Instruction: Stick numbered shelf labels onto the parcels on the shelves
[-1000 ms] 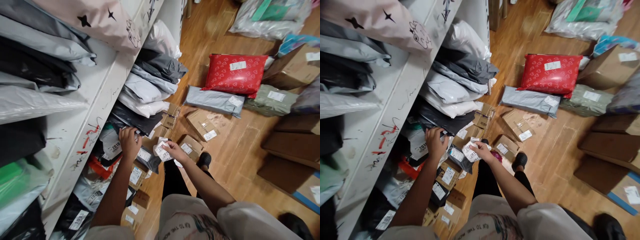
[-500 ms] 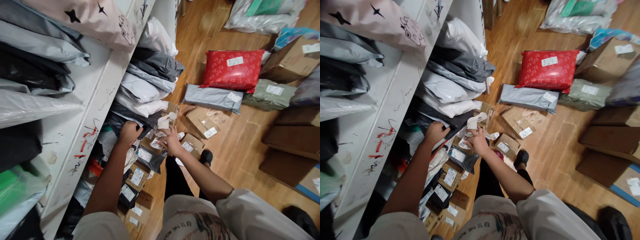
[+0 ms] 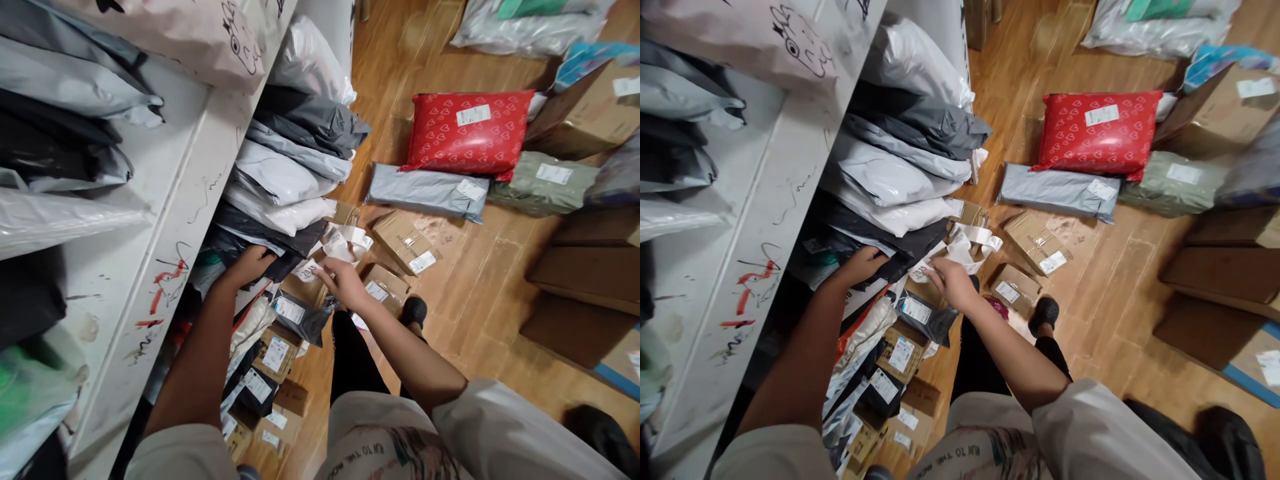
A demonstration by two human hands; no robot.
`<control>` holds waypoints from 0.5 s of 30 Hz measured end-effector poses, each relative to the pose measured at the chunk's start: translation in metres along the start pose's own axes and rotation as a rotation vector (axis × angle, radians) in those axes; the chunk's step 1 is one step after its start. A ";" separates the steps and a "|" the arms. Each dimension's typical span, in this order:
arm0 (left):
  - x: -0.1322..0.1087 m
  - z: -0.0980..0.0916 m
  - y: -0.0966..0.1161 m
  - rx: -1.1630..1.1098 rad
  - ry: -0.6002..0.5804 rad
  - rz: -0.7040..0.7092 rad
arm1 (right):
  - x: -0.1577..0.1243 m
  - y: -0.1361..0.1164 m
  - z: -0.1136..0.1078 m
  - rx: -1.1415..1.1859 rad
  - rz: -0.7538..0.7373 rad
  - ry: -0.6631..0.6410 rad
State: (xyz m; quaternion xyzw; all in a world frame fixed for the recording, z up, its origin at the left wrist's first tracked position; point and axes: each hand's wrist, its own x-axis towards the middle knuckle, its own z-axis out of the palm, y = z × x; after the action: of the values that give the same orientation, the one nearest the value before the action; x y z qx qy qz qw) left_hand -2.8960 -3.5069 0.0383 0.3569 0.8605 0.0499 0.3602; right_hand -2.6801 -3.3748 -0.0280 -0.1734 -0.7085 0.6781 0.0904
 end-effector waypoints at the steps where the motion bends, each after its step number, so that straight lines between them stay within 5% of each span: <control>1: 0.000 -0.001 0.001 -0.084 -0.006 -0.026 | 0.005 0.004 0.011 0.182 0.042 -0.066; 6: 0.001 -0.002 0.002 -0.267 -0.039 -0.023 | 0.033 0.025 0.075 0.752 0.313 -0.119; 15: -0.003 0.000 -0.011 -0.090 0.014 0.087 | 0.053 0.019 0.098 0.648 0.334 0.179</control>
State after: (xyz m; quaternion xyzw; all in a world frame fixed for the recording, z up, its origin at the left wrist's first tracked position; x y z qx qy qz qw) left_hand -2.9007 -3.5164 0.0360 0.3772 0.8434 0.1064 0.3675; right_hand -2.7623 -3.4459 -0.0588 -0.3078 -0.4085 0.8545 0.0904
